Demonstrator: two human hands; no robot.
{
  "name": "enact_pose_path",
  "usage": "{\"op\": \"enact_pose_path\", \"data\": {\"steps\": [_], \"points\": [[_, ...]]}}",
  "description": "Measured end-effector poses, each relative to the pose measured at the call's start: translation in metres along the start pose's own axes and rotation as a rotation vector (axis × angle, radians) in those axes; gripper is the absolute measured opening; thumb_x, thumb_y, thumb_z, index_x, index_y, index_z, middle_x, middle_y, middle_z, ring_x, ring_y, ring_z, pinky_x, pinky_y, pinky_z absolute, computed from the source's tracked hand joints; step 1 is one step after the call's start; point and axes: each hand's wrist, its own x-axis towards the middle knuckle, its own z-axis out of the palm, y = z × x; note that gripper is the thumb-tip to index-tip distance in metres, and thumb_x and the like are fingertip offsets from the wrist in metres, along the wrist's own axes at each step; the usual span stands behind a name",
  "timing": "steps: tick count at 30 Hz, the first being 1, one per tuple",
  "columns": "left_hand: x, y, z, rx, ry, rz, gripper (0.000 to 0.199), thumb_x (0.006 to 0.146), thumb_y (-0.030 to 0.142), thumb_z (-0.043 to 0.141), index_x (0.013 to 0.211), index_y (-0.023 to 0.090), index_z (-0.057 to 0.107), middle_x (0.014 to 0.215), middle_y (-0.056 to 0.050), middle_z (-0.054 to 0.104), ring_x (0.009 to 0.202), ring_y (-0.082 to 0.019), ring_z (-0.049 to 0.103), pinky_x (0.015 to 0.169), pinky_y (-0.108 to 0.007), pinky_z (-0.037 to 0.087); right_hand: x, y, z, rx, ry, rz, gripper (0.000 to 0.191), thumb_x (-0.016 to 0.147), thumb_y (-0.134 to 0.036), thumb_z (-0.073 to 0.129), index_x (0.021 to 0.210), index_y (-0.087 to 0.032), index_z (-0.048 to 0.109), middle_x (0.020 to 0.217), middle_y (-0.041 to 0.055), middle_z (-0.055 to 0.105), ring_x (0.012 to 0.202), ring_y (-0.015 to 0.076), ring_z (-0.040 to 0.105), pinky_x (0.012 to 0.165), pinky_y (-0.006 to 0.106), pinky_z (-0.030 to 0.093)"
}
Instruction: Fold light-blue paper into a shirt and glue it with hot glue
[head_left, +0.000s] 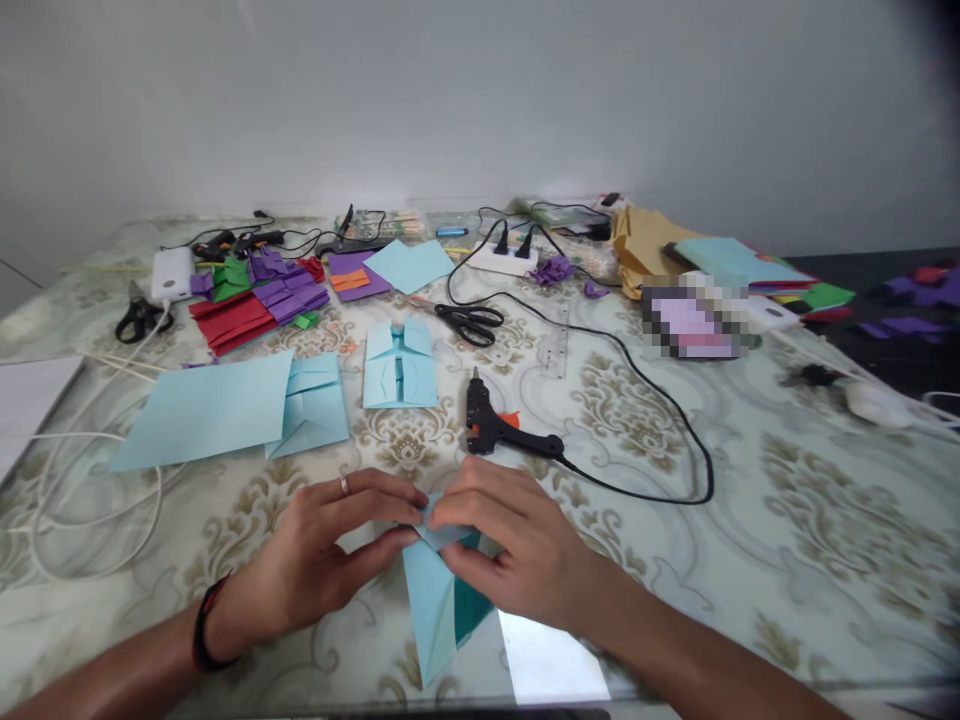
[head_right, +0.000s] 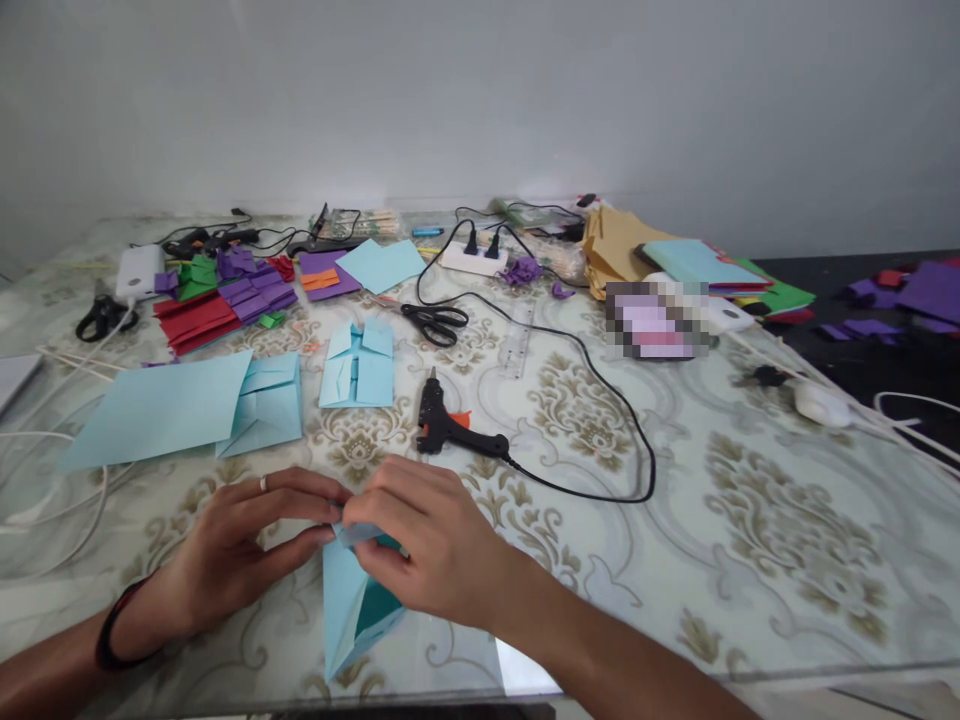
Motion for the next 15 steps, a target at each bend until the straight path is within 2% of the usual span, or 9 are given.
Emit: {"op": "enact_pose_path", "data": {"steps": [15], "points": [[0.0004, 0.0003, 0.0003, -0.009, 0.001, -0.009, 0.009, 0.098, 0.019, 0.069, 0.107, 0.023, 0.072, 0.111, -0.004, 0.079, 0.097, -0.015, 0.078, 0.085, -0.022, 0.063, -0.0001, 0.0014, 0.0006, 0.017, -0.007, -0.009, 0.016, 0.092, -0.005, 0.057, 0.089, -0.020, 0.061, 0.081, 0.0016, 0.065, 0.072, 0.0154, 0.056, 0.064, 0.029, 0.046]]}}
